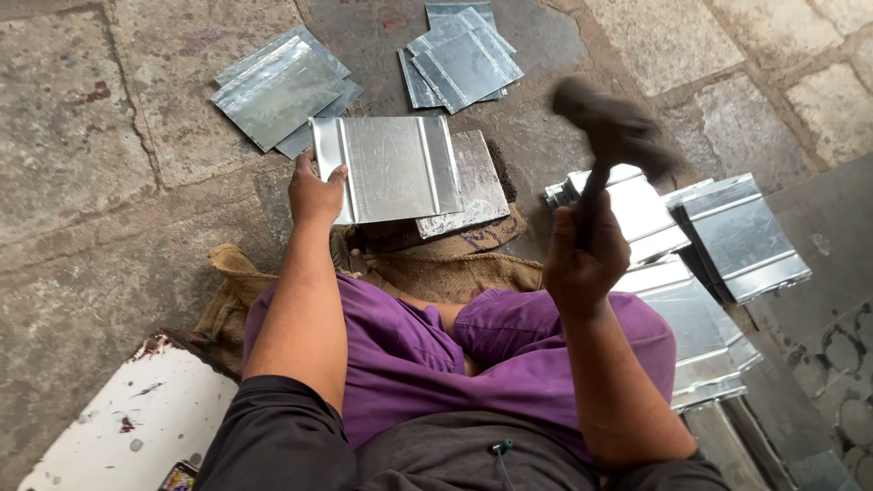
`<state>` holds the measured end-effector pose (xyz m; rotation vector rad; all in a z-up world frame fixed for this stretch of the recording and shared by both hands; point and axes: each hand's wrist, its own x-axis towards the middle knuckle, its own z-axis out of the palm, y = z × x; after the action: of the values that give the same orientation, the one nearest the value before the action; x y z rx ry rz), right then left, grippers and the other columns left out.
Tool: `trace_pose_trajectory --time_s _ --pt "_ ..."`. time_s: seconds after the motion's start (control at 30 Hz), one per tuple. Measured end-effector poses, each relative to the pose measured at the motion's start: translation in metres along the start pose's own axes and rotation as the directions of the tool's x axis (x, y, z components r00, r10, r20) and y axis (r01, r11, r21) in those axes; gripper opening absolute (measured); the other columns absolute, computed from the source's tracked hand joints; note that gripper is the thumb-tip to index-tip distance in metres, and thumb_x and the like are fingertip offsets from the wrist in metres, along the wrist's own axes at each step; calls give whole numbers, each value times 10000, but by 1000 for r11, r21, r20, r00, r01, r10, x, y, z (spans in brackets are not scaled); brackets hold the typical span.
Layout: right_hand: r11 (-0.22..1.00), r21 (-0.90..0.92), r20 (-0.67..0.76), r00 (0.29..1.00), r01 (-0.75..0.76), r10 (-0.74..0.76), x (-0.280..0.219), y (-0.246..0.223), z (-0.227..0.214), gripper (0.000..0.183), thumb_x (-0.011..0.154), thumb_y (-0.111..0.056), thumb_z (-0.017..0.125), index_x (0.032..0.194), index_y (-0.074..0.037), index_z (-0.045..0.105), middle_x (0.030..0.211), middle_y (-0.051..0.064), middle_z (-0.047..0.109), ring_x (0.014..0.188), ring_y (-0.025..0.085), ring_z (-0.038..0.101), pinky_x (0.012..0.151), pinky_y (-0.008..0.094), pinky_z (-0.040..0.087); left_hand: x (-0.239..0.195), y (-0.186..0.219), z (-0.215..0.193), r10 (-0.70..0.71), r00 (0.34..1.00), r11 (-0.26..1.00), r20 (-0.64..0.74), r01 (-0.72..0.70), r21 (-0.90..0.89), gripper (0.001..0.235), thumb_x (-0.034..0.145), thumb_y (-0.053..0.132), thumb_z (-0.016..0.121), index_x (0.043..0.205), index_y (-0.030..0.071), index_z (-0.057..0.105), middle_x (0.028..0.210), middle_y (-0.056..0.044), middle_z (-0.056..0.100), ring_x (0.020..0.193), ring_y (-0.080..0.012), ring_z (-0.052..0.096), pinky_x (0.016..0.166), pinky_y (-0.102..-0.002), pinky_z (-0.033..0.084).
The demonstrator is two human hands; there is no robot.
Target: The person sits on the ground and uses a hammer to repeatedly strike the edges of a rectangular metal sheet placed on a burlap sack. They hold the sheet with one hand and hammer with the other, occasionally repositioning the sheet to work on different edges.
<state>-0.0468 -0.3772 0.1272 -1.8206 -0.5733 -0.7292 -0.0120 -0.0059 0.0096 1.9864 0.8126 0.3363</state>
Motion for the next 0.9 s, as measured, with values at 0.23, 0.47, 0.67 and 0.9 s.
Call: trace_pose_trajectory --time_s 0.23,0.47,0.67,0.9 --pt "975 -215 294 949 -48 112 -34 52 39 134 1060 -100 623 1142 -18 690 807 65 661 661 139 618 565 289 510 2 -5 4 24 1000 999 -6 -23 34 629 924 322 774 1423 69 486 1298 -193 668 1151 -349 680 984 -435 537" --pt "995 -96 67 997 35 -29 10 11 12 228 1080 -132 644 1244 26 654 818 76 665 675 148 633 582 298 499 -5 3 -1 -26 999 999 43 24 40 607 932 316 756 1420 73 487 1294 -179 670 1147 -333 686 987 -435 541" --pt "985 -158 83 995 75 -62 -21 46 33 173 1125 -195 606 1205 -54 666 877 93 703 735 136 682 618 284 556 -6 7 -3 -23 999 999 46 22 24 600 934 299 745 1434 89 486 1304 -163 677 1153 -317 692 1001 -427 542" --pt "969 -244 173 981 -41 85 -3 34 26 305 1013 -151 668 1279 -2 680 742 78 674 578 132 628 491 294 496 4 -13 5 72 997 996 -17 -71 56 688 894 307 812 1431 59 462 1369 -242 582 1224 -413 583 1006 -481 462"
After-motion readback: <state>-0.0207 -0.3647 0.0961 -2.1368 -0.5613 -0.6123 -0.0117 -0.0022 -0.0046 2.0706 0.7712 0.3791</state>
